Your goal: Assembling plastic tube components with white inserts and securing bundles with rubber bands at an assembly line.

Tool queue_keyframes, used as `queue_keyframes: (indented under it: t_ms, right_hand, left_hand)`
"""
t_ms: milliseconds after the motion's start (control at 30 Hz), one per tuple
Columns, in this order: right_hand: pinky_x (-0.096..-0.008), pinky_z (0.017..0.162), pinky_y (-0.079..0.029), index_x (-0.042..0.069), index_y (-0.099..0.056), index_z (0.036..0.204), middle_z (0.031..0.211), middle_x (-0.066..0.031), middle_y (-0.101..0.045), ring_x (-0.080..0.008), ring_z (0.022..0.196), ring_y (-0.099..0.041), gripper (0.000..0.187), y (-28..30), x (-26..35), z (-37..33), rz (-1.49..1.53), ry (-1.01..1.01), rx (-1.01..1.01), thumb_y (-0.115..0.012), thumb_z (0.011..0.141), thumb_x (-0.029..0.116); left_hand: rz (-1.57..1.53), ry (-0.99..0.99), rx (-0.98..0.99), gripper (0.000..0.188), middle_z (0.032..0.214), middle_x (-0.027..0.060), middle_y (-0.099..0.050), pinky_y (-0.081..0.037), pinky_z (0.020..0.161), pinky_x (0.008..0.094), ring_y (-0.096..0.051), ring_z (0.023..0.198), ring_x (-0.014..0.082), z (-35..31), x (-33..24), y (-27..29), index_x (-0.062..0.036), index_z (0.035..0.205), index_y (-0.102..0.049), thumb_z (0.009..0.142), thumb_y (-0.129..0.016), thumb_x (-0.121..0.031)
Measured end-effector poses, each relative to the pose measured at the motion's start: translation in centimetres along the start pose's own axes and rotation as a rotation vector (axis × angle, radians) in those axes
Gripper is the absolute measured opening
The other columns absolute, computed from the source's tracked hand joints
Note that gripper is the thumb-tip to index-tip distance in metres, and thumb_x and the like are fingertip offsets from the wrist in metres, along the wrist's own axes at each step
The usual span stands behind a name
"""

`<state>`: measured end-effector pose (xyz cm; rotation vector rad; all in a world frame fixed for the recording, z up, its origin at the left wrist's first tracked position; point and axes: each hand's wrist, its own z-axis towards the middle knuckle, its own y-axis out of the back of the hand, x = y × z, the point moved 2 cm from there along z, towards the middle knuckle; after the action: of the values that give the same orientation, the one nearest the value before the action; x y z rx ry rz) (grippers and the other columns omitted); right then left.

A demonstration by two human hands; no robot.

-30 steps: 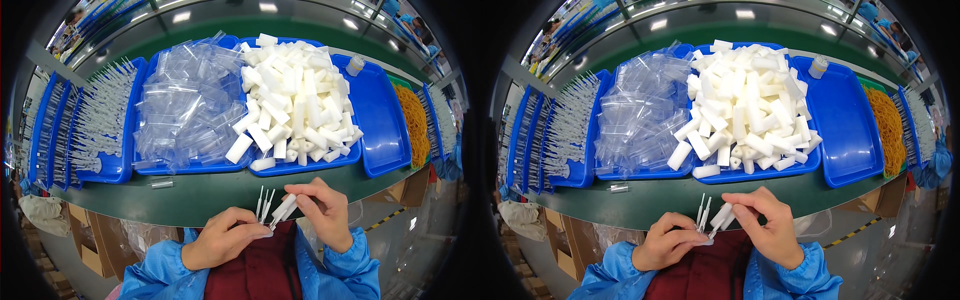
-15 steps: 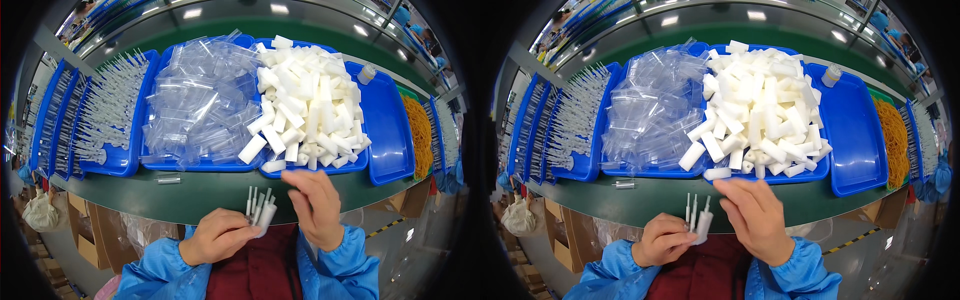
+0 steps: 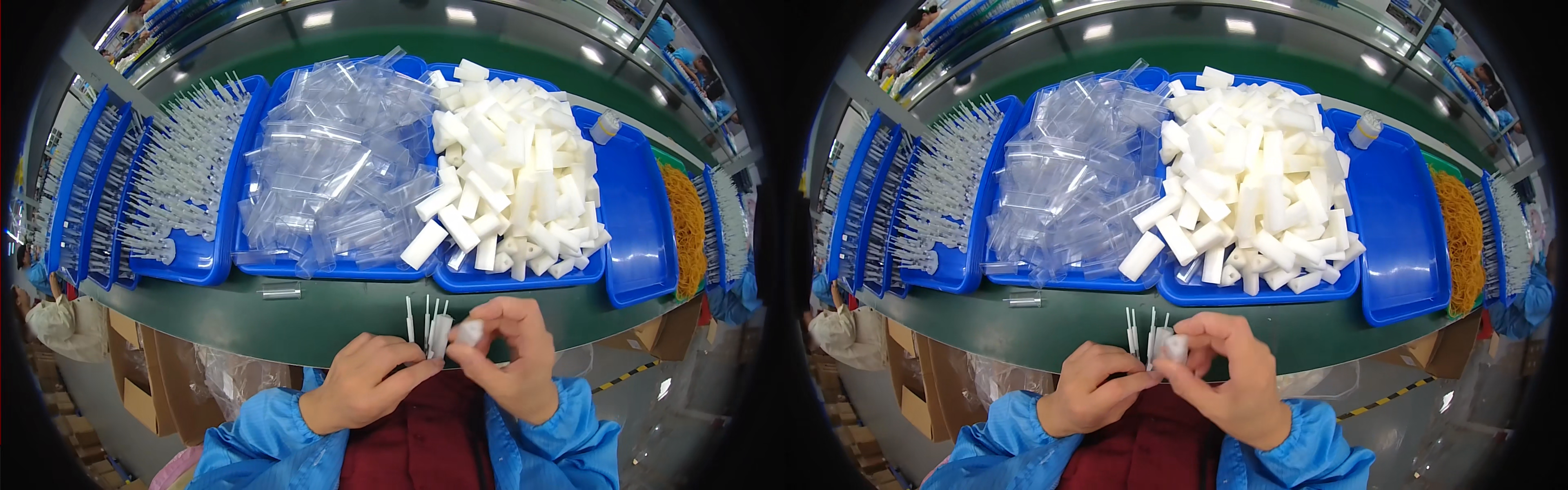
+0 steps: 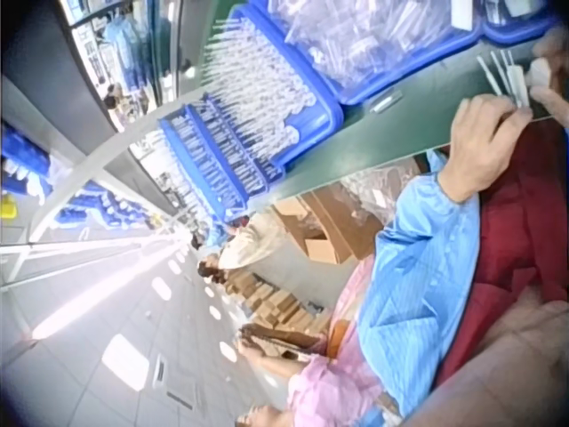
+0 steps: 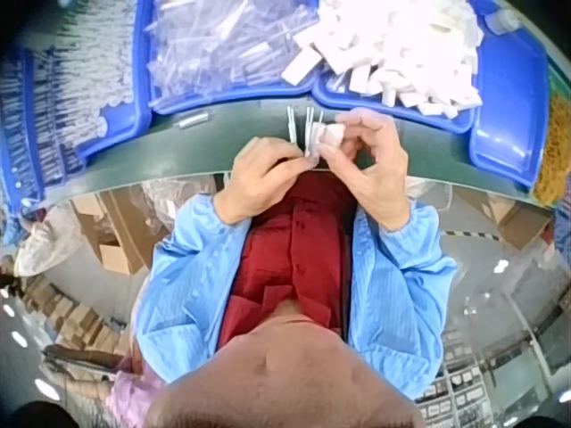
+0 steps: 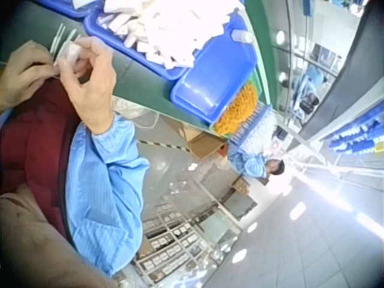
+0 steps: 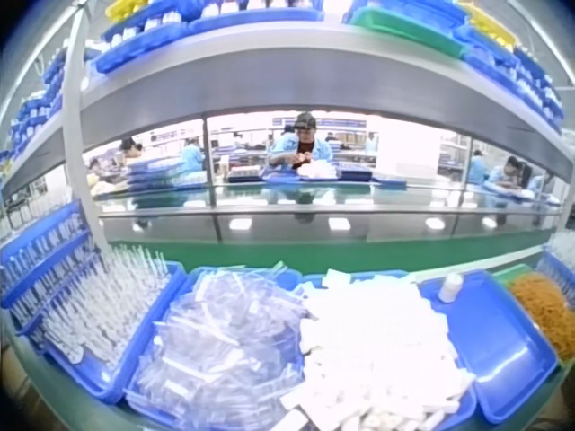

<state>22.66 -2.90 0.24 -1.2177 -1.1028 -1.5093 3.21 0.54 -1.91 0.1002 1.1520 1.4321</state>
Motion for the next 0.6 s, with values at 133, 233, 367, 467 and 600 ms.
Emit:
queue_keyframes:
  t_ms: [133,233,367,467,600]
  right_hand:
    - [-0.0231,0.060,-0.053,0.004,-0.068,0.120,0.089,-0.0042,-0.068,-0.0094,0.069,-0.065,0.039,0.3,0.0,-1.1,-0.212,-0.010,0.235,-0.082,0.083,0.007]
    - [-0.0232,0.065,-0.056,0.001,-0.063,0.125,0.098,-0.0070,-0.068,-0.0104,0.075,-0.069,0.039,0.7,-0.3,-1.3,0.126,-0.334,0.300,-0.076,0.088,0.003]
    - [-0.0260,0.071,-0.060,-0.003,-0.055,0.125,0.104,-0.0129,-0.066,-0.0154,0.081,-0.072,0.034,2.1,0.1,-0.5,0.333,-0.406,0.199,-0.064,0.092,-0.006]
    - [-0.0276,0.071,-0.061,-0.004,-0.053,0.118,0.103,-0.0158,-0.066,-0.0182,0.083,-0.073,0.027,3.1,-0.4,0.4,0.312,-0.398,-0.008,-0.060,0.092,-0.008]
    - [-0.0237,0.064,-0.056,-0.002,-0.058,0.115,0.092,-0.0096,-0.069,-0.0116,0.075,-0.069,0.028,2.4,-0.9,0.9,0.278,-0.400,-0.212,-0.067,0.089,-0.002]
  left_hand:
    - [0.013,-0.015,0.036,0.030,0.100,0.0029,-0.065,-0.048,0.070,0.0324,-0.065,0.087,0.0202,0.2,-0.3,-0.3,-0.0096,0.106,-0.073,0.076,-0.072,-0.009]
    - [0.041,-0.013,0.084,0.032,0.102,0.0033,-0.065,-0.048,0.070,0.0321,-0.065,0.088,0.0200,0.2,-0.4,-0.1,-0.0095,0.108,-0.072,0.075,-0.071,-0.010]
    - [0.065,-0.043,0.136,0.035,0.103,0.0026,-0.066,-0.047,0.071,0.0313,-0.065,0.090,0.0191,0.3,-0.6,0.4,-0.0109,0.110,-0.073,0.076,-0.069,-0.010]
    - [0.069,-0.106,0.182,0.036,0.104,0.0012,-0.066,-0.046,0.071,0.0302,-0.064,0.090,0.0176,0.6,-1.4,0.7,-0.0122,0.112,-0.073,0.076,-0.068,-0.010]
    - [0.101,-0.198,0.223,0.033,0.107,0.0012,-0.065,-0.046,0.073,0.0282,-0.062,0.094,0.0152,1.2,-2.3,0.7,-0.0094,0.114,-0.071,0.082,-0.063,-0.014]
